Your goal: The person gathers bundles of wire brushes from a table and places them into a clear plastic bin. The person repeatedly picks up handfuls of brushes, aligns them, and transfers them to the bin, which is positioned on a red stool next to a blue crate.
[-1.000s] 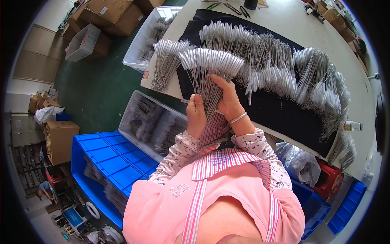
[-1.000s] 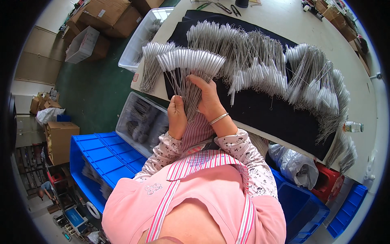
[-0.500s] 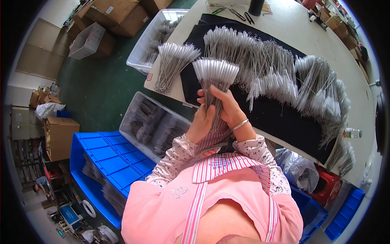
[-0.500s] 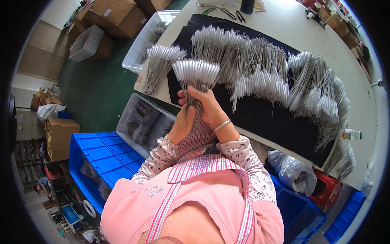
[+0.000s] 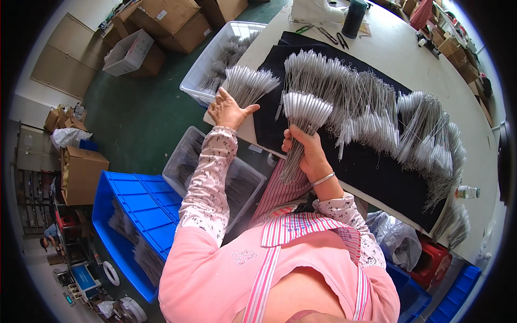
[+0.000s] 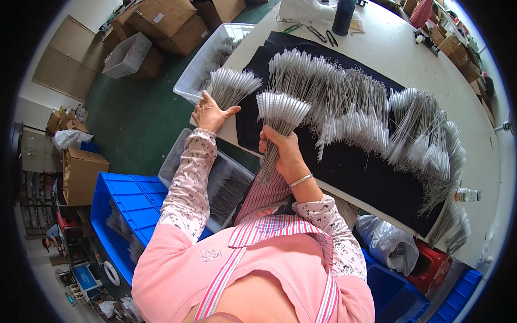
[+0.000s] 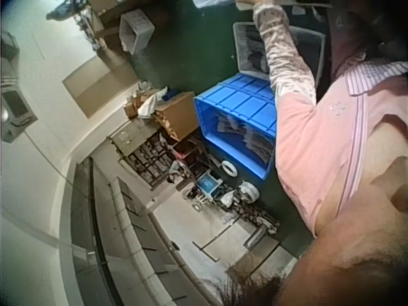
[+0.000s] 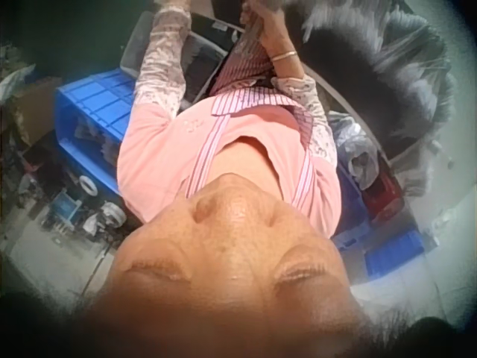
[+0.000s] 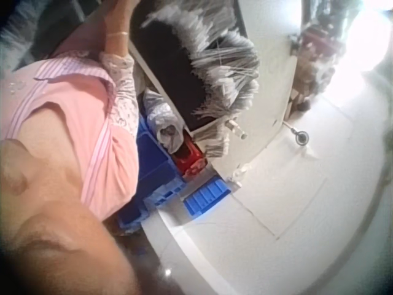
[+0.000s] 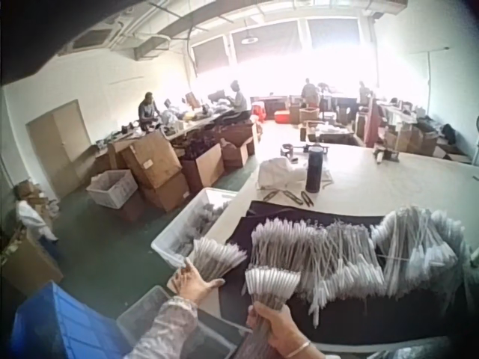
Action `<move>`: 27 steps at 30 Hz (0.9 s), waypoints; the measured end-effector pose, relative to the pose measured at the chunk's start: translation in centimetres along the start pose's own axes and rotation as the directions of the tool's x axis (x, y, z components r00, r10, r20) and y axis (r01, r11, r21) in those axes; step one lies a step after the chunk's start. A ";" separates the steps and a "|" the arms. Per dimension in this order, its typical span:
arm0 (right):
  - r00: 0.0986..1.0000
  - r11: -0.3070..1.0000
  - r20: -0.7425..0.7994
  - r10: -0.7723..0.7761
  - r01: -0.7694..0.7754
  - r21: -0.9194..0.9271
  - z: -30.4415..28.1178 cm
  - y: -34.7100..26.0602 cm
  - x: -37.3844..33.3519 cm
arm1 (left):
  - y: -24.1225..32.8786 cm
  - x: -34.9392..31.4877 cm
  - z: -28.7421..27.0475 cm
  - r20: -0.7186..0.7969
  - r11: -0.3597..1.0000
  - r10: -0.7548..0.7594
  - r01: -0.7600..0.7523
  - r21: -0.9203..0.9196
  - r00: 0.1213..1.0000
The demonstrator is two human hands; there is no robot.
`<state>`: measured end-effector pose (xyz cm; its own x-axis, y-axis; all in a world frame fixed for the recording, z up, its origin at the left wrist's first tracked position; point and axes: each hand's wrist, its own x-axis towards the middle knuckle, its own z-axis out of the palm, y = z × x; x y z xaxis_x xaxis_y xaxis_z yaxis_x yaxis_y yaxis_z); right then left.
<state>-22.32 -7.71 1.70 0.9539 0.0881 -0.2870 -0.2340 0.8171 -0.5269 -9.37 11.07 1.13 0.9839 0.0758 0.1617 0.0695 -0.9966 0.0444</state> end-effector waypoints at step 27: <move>0.979 0.973 -0.204 -0.022 -0.026 -0.229 1.3 -0.7 1.9 | -3.2 -1.6 -2.8 0.379 0.129 0.246 0.357 -0.925 0.892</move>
<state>-20.10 -7.37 2.55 0.9004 -0.0480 -0.4324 -0.2953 0.6624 -0.6884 -11.60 14.23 3.48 0.9571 -0.1902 -0.2187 0.2085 -0.0719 0.9754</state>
